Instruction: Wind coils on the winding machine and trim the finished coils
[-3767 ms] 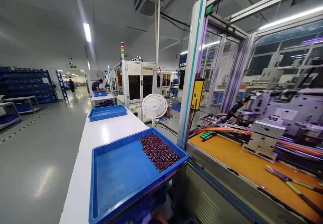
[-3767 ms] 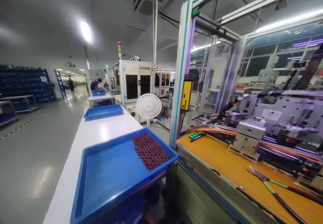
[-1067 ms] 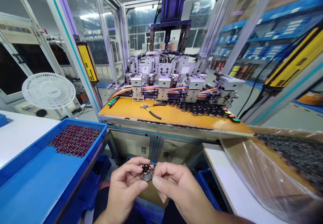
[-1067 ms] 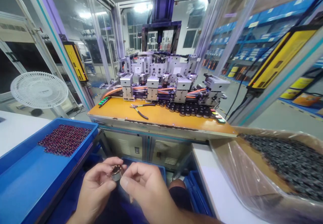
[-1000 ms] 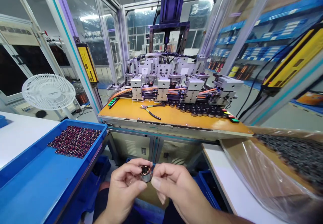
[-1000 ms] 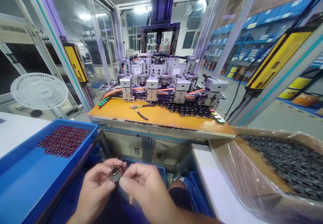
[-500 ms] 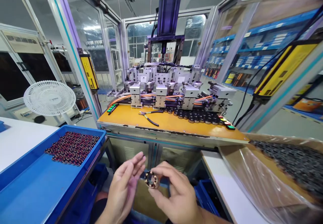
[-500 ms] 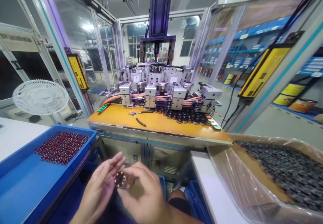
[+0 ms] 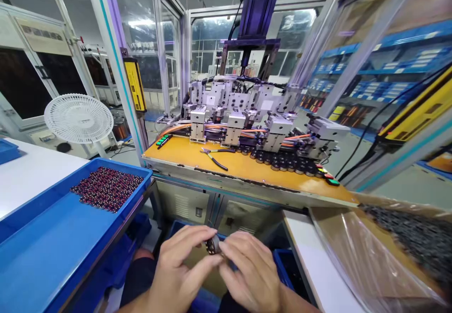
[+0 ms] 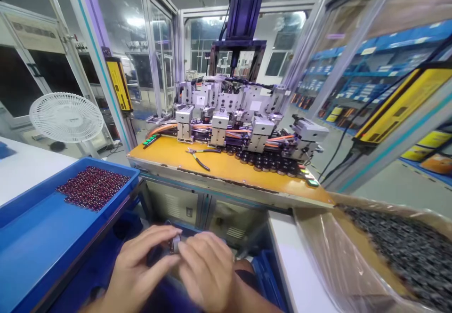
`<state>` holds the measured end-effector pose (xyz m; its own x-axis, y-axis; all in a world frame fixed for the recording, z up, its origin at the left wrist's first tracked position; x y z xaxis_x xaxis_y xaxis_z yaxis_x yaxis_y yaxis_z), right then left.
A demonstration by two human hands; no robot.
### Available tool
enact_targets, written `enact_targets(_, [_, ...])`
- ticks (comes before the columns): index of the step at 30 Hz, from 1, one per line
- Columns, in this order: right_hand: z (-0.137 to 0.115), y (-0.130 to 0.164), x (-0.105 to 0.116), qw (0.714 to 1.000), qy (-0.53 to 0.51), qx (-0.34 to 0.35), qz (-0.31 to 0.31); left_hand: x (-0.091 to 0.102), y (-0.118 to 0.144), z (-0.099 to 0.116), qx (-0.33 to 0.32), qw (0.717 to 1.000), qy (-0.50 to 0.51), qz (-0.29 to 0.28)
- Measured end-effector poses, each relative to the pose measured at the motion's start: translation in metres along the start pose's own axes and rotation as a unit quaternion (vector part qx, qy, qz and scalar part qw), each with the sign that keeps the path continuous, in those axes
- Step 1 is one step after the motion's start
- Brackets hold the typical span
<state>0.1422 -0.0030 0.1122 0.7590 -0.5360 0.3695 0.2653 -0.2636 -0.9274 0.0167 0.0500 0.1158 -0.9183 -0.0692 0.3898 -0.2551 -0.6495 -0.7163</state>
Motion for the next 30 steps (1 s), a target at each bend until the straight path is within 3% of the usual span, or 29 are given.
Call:
enact_targets(3, [0.009, -0.005, 0.002, 0.99, -0.091, -0.106, -0.006, 0.0, 0.002, -0.003, -0.007, 1.0, 0.014, -0.018])
enact_targets(7, [0.009, -0.007, 0.003, 0.976, -0.174, -0.132, -0.021, -0.003, 0.006, -0.007, 0.003, 0.998, 0.045, -0.039])
enact_targets(10, [0.014, -0.002, 0.004, 0.962, -0.216, -0.165, -0.016, -0.008, 0.008, -0.017, 0.07, 0.99, 0.106, -0.055])
enact_targets(13, [0.02, 0.001, 0.005, 0.952, -0.229, -0.202, -0.006, -0.017, 0.012, -0.03, 0.166, 0.96, 0.211, -0.077])
enact_targets(16, [0.021, -0.001, 0.004, 0.95, -0.228, -0.214, -0.004, -0.023, 0.016, -0.036, 0.209, 0.936, 0.269, -0.09])
enact_targets(20, [0.027, 0.0, 0.007, 0.944, -0.236, -0.229, -0.003, -0.022, 0.012, -0.032, 0.183, 0.947, 0.247, -0.09])
enact_targets(24, [0.041, 0.008, 0.032, 0.946, -0.177, -0.27, 0.025, -0.007, 0.004, -0.02, 0.087, 0.989, 0.101, -0.067])
enact_targets(26, [0.037, 0.005, 0.051, 0.967, -0.098, -0.232, 0.031, -0.003, 0.002, -0.011, 0.026, 0.997, 0.015, -0.069])
enact_targets(27, [0.03, 0.0, 0.054, 0.982, -0.064, -0.179, 0.009, -0.002, 0.001, -0.006, -0.002, 0.997, -0.016, -0.076])
enact_targets(29, [0.006, -0.009, 0.046, 0.997, -0.015, -0.019, -0.079, -0.003, 0.0, 0.002, -0.052, 0.994, -0.046, -0.089])
enact_targets(30, [-0.006, -0.011, 0.038, 0.99, 0.006, 0.066, -0.123, -0.004, -0.001, 0.006, -0.069, 0.992, -0.05, -0.093])
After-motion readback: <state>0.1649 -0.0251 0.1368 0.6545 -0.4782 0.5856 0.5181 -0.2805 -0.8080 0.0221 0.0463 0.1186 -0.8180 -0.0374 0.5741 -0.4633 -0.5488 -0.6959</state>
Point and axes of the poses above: each hand's wrist, its own y-axis away from the middle knuckle, its own x-axis out of the back of the hand, z = x × y, the point moved 8 cm from there along -y, towards the middle knuckle, and after that the axes turned 8 degrees about -y, right-handed, at the moved point
